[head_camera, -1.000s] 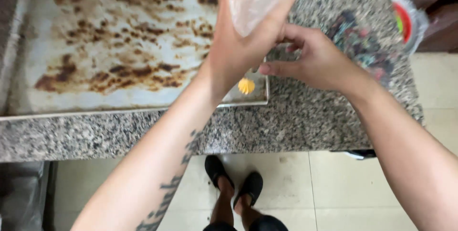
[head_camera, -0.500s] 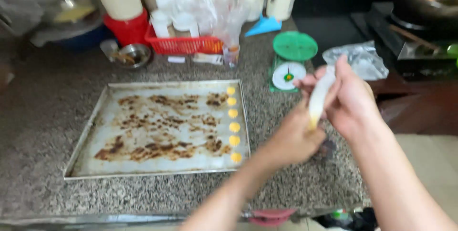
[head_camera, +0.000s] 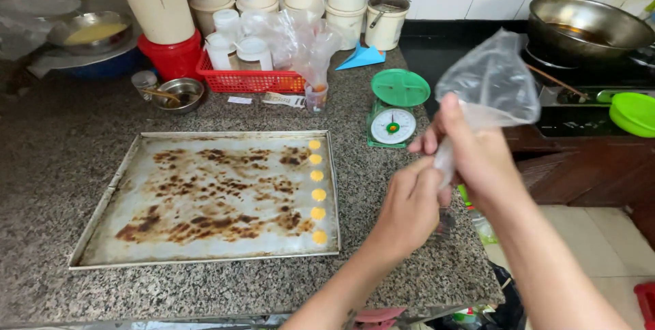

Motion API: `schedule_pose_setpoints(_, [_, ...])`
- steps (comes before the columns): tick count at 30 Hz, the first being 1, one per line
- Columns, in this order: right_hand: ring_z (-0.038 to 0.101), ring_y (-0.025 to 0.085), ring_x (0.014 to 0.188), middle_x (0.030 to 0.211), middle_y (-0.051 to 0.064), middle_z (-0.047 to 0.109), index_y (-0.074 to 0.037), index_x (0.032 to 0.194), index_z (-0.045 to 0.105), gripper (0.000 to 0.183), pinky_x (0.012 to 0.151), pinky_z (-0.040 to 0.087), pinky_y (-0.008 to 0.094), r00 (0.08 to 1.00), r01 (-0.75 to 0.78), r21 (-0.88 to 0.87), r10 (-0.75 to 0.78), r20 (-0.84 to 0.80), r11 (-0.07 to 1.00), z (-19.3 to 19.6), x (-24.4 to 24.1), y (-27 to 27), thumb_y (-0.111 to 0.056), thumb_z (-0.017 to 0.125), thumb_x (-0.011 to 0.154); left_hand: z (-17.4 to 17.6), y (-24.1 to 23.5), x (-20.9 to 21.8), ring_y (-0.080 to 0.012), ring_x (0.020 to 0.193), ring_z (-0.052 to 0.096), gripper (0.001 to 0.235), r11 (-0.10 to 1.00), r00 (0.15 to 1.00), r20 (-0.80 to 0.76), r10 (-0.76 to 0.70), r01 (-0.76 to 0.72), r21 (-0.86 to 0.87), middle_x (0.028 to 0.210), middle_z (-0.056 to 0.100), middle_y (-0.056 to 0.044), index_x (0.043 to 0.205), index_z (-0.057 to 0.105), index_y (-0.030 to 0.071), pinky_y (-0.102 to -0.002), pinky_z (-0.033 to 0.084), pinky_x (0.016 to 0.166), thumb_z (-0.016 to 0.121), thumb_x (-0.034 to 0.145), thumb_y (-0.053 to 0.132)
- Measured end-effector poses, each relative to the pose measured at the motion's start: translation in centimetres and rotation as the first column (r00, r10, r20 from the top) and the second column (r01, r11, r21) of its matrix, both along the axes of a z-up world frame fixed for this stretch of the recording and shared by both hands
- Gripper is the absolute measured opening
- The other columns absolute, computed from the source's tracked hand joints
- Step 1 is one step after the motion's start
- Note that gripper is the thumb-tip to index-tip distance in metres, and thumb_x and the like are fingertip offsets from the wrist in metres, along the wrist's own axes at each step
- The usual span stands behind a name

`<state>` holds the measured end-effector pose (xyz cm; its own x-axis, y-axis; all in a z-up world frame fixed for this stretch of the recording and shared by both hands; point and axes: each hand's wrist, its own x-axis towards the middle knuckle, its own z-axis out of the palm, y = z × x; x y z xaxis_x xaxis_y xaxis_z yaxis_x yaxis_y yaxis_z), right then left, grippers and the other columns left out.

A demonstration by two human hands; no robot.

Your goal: Filling a piping bag with frosting and piping small decorative shapes onto a baking sheet

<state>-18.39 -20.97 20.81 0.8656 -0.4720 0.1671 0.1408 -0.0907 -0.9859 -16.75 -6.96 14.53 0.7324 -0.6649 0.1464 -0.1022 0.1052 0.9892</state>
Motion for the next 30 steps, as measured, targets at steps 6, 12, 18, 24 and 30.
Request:
schedule_pose_setpoints(6, [0.068,0.03,0.042,0.045,0.014,0.047,-0.014,0.067,0.05,0.086,0.041,0.047,0.032,0.942,0.304,-0.028,-0.295,0.16,0.952,0.5,11.1,0.1,-0.069,0.047,0.133,-0.8,-0.8,5.7,-0.0526,0.1,0.081,0.028,0.955,0.829,0.477,0.291,-0.225,-0.193,0.086,0.077,-0.024,0.089,0.073,0.012,-0.06,0.063,0.095,0.058,0.109,0.025])
schedule_pose_setpoints(12, [0.042,0.016,0.037,0.052,0.001,0.034,-0.019,0.072,0.047,0.067,0.039,0.03,0.035,0.905,0.339,0.213,-0.38,0.194,0.916,3.2,18.6,1.8,-0.068,0.055,0.118,-0.1,3.7,11.0,-0.0433,0.11,0.079,0.038,0.965,0.705,0.683,0.191,-0.261,-0.001,0.098,0.085,-0.023,0.09,0.074,0.002,-0.068,0.028,0.147,0.048,0.109,0.023])
schedule_pose_setpoints(18, [0.036,0.012,0.039,0.05,0.0,0.034,-0.021,0.068,0.041,0.069,0.041,0.032,0.03,0.971,0.186,0.117,-0.201,0.129,0.976,6.4,22.4,9.0,-0.075,0.053,0.11,2.7,10.8,18.5,-0.0419,0.172,0.056,0.059,0.945,0.873,0.47,-0.13,-0.034,0.324,0.157,0.081,-0.031,0.131,0.093,0.008,-0.082,0.006,0.144,0.046,0.109,0.035])
schedule_pose_setpoints(24, [0.065,0.009,0.06,0.068,0.0,0.065,-0.016,0.094,0.067,0.048,0.059,0.057,0.026,0.984,-0.177,-0.237,0.17,-0.051,0.955,6.6,25.7,14.3,-0.06,0.076,0.111,4.2,13.4,26.6,-0.0209,0.078,0.076,0.06,0.852,0.965,-0.196,-0.177,0.249,0.461,0.088,0.094,-0.016,0.119,0.087,0.006,-0.04,0.057,0.089,0.06,0.112,0.059])
schedule_pose_setpoints(30, [0.072,0.01,0.076,0.086,-0.004,0.078,-0.022,0.094,0.076,0.038,0.078,0.057,0.029,0.97,0.015,-0.217,-0.067,-0.234,0.976,-3.6,34.3,7.7,-0.052,0.077,0.117,2.6,15.3,31.9,-0.0164,0.069,0.08,0.074,0.907,0.899,0.126,-0.42,0.421,0.019,0.061,0.067,-0.003,0.15,0.086,0.002,-0.032,0.066,0.077,0.046,0.122,0.058])
